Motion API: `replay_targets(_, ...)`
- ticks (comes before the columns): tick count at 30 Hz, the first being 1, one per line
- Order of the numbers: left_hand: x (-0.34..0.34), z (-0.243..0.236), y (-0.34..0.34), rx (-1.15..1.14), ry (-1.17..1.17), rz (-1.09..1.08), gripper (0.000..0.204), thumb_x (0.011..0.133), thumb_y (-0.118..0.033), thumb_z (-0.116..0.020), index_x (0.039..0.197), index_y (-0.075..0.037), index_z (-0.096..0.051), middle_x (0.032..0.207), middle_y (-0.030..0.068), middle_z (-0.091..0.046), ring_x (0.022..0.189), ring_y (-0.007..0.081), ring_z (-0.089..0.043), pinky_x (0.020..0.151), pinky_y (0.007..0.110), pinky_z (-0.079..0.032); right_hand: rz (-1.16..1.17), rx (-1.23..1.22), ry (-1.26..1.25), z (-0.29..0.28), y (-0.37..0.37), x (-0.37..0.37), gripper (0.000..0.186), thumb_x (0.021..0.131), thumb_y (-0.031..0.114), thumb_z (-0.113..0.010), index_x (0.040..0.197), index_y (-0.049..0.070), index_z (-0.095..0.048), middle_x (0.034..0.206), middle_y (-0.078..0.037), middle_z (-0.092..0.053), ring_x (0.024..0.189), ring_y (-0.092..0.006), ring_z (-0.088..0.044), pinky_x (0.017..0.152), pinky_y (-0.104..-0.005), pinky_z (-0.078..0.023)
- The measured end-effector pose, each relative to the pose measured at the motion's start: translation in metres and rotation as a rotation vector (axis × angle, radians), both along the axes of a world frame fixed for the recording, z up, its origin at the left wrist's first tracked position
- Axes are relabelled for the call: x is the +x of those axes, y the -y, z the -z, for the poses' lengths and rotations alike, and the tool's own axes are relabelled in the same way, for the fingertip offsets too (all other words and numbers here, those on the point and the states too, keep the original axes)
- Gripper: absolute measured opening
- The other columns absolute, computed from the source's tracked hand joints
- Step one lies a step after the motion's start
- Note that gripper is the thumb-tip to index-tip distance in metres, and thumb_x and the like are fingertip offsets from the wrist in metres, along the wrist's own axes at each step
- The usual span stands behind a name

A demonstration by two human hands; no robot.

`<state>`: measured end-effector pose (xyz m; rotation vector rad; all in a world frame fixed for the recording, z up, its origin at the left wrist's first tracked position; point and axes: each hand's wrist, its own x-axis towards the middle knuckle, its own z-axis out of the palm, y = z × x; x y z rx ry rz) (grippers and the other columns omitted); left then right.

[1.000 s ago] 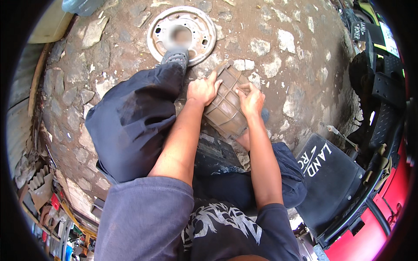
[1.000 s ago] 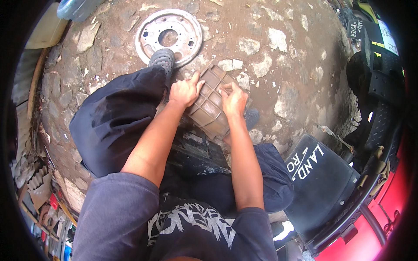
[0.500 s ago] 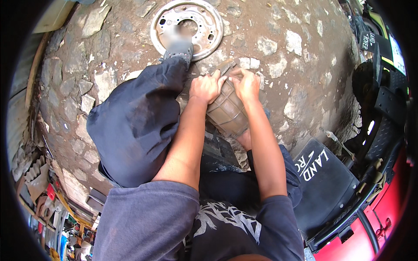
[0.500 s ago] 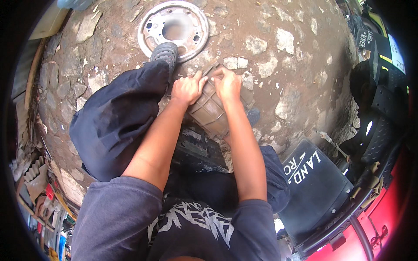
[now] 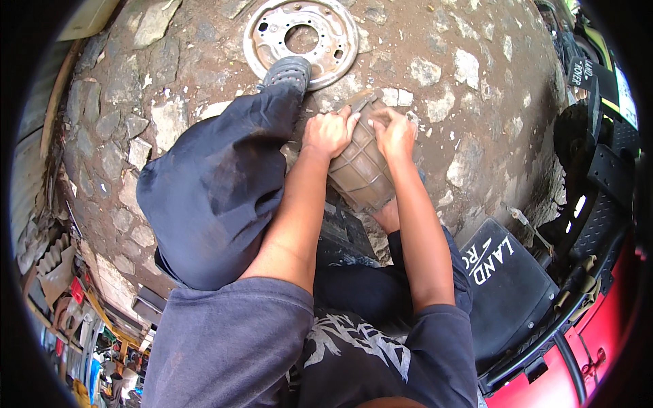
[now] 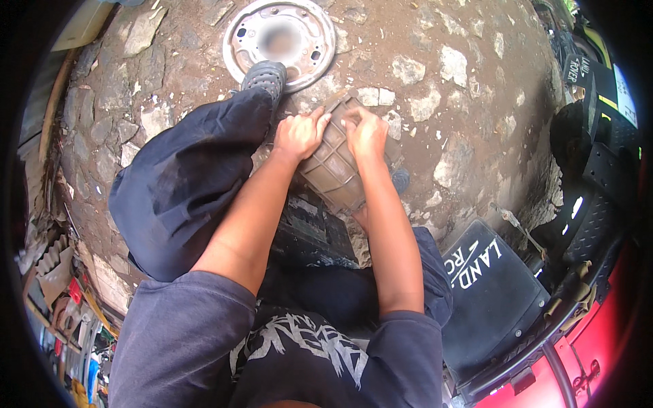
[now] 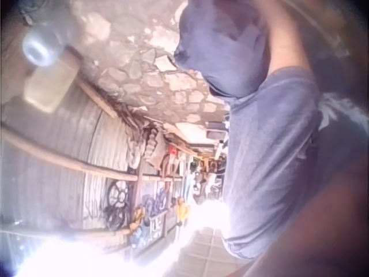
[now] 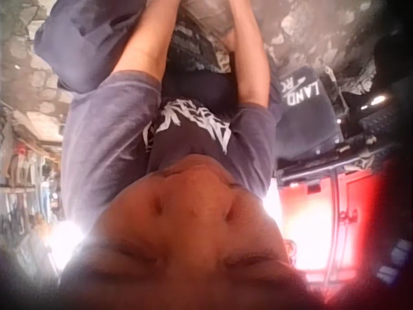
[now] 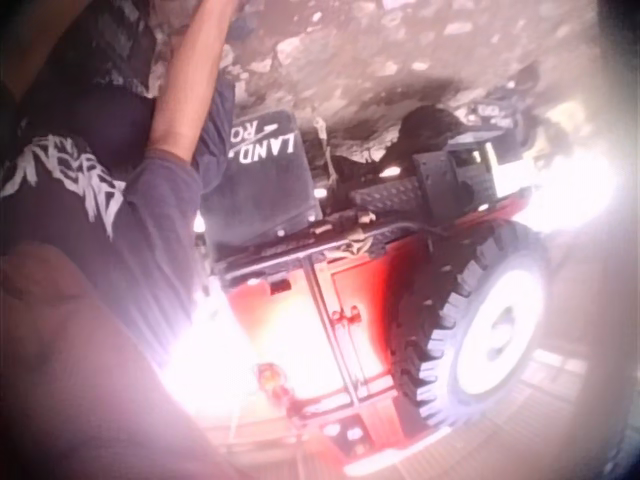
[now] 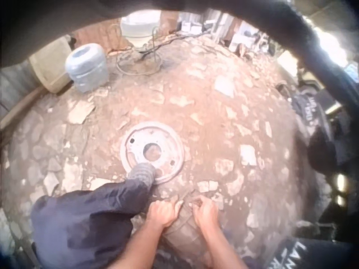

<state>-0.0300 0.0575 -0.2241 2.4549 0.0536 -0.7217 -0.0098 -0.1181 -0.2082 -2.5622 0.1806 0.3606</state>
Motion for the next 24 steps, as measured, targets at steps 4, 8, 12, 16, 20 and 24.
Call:
replay_targets(4,-0.003,0.003,-0.003,-0.028,0.025,-0.025,0.053,0.114,-0.054,-0.038,0.130,-0.015,-0.070,0.111,0.0205,-0.080,0.104,0.0424,-0.077,0.094,0.053,-0.060,0.013,-0.032,-0.047,-0.001,-0.012,0.013,0.018,0.088,0.017,-0.086,0.105,0.012,-0.084,0.100,-0.011,-0.084,0.094,-0.0289,-0.080,0.092,-0.0385,-0.059)
replay_targets(8,-0.001,0.002,-0.004,-0.048,-0.034,-0.014,0.054,0.113,-0.053,-0.041,0.143,-0.017,-0.068,0.114,0.0233,-0.078,0.105,0.0456,-0.075,0.097,0.054,-0.058,-0.008,-0.029,-0.096,-0.013,0.000,-0.002,0.019,0.084,0.010,-0.088,0.102,0.011,-0.083,0.093,-0.019,-0.081,0.090,-0.0355,-0.079,0.088,-0.0430,-0.060)
replay_targets(12,-0.001,0.001,-0.003,-0.043,-0.011,-0.019,0.053,0.114,-0.054,-0.037,0.129,-0.015,-0.069,0.113,0.0217,-0.079,0.106,0.0436,-0.076,0.097,0.054,-0.059,-0.038,0.008,-0.049,-0.004,-0.001,0.004,0.020,0.085,0.013,-0.088,0.104,0.011,-0.083,0.097,-0.016,-0.082,0.090,-0.0310,-0.080,0.087,-0.0407,-0.060)
replay_targets(16,-0.001,0.001,-0.003,-0.043,-0.009,-0.018,0.053,0.114,-0.054,-0.037,0.132,-0.015,-0.068,0.113,0.0216,-0.079,0.106,0.0437,-0.076,0.097,0.054,-0.059,-0.043,0.102,-0.034,0.005,-0.004,0.009,0.019,0.087,0.012,-0.088,0.106,0.009,-0.083,0.101,-0.011,-0.084,0.090,-0.0235,-0.081,0.086,-0.0365,-0.061)
replay_targets(20,0.002,-0.001,-0.005,-0.048,-0.057,0.000,0.054,0.114,-0.054,-0.036,0.135,-0.015,-0.068,0.114,0.0212,-0.079,0.107,0.0433,-0.076,0.098,0.054,-0.058,-0.166,-0.008,-0.158,-0.002,0.017,0.010,0.019,0.087,0.012,-0.087,0.106,0.010,-0.083,0.102,-0.010,-0.084,0.091,-0.0234,-0.081,0.087,-0.0363,-0.061)
replay_targets(24,0.000,0.006,-0.002,-0.053,-0.014,-0.012,0.053,0.113,-0.053,-0.040,0.140,-0.017,-0.068,0.112,0.0245,-0.078,0.105,0.0455,-0.075,0.097,0.054,-0.058,-0.166,-0.017,-0.124,-0.005,0.014,0.013,0.020,0.089,0.015,-0.087,0.108,0.012,-0.084,0.100,-0.011,-0.084,0.092,-0.0254,-0.081,0.087,-0.0375,-0.061)
